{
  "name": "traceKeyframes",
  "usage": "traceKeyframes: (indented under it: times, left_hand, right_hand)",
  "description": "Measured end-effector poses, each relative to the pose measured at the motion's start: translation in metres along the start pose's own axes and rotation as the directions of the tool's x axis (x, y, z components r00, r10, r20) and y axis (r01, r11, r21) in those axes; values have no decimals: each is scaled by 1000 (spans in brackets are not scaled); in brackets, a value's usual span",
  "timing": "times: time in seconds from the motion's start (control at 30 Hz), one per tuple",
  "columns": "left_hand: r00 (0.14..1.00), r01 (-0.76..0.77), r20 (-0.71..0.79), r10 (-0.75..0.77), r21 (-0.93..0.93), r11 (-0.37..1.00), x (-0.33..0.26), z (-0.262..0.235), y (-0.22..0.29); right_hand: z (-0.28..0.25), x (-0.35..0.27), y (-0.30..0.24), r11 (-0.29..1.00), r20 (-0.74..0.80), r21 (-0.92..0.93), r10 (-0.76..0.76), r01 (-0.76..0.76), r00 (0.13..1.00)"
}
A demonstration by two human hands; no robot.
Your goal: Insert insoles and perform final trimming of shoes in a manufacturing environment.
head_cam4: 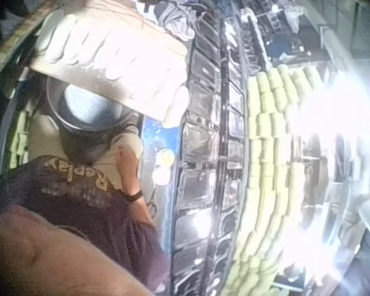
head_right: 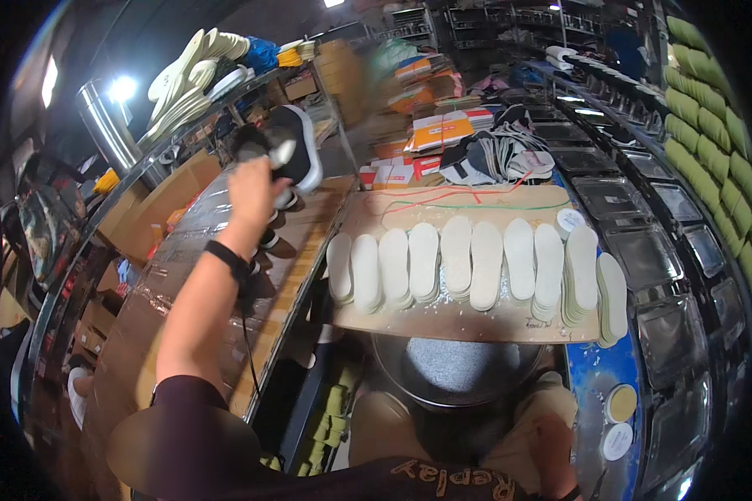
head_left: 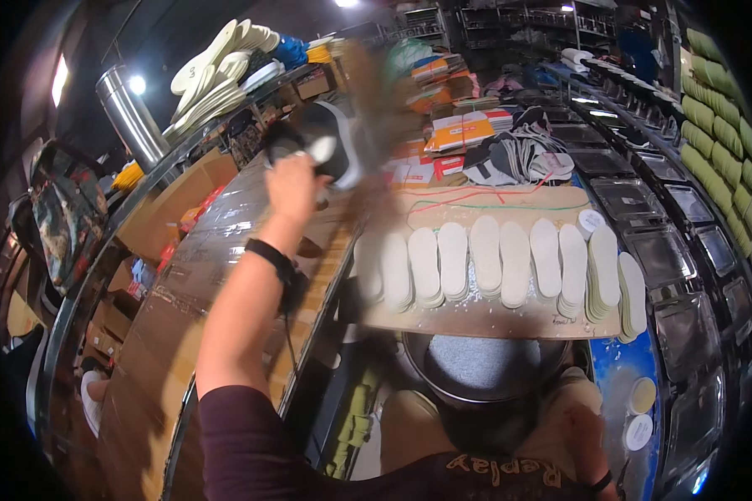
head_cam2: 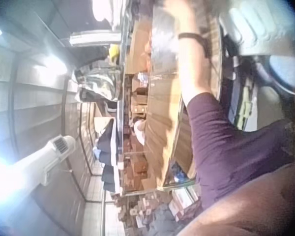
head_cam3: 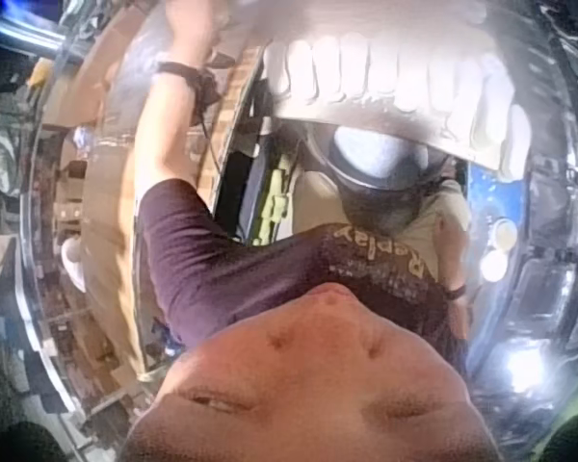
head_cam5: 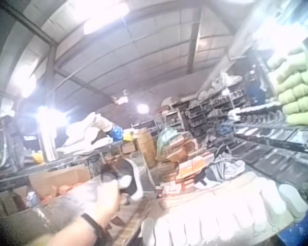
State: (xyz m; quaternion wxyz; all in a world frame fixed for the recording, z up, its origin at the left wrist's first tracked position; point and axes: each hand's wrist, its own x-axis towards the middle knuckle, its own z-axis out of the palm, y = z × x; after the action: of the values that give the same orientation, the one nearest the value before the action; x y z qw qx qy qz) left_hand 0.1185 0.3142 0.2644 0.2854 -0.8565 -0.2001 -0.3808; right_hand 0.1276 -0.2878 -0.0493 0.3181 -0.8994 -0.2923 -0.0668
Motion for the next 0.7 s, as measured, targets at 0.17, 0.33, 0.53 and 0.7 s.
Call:
traceKeyframes:
  times: [0.17,0.33,0.53,0.7]
  left_hand:
    - [982,186,44,-186,-11,982,4,74,-27]
    - [947,-51,279,161,-365,930,-95,71,107]
    - [707,77,546,450,-692,718,-263,11,254]
    - [698,107,394,598,-883,458,-390,-1,307]
  right_hand:
    - [11,-6,-2,994,63,-80,79,-74,995]
    - [2,-6,0,986,66,-168,12,-1,998]
    - [-29,-5,-15,1000,-7,-3,-4,4,1000]
    - [-49,-21,20,953,14,-234,204,-195,979]
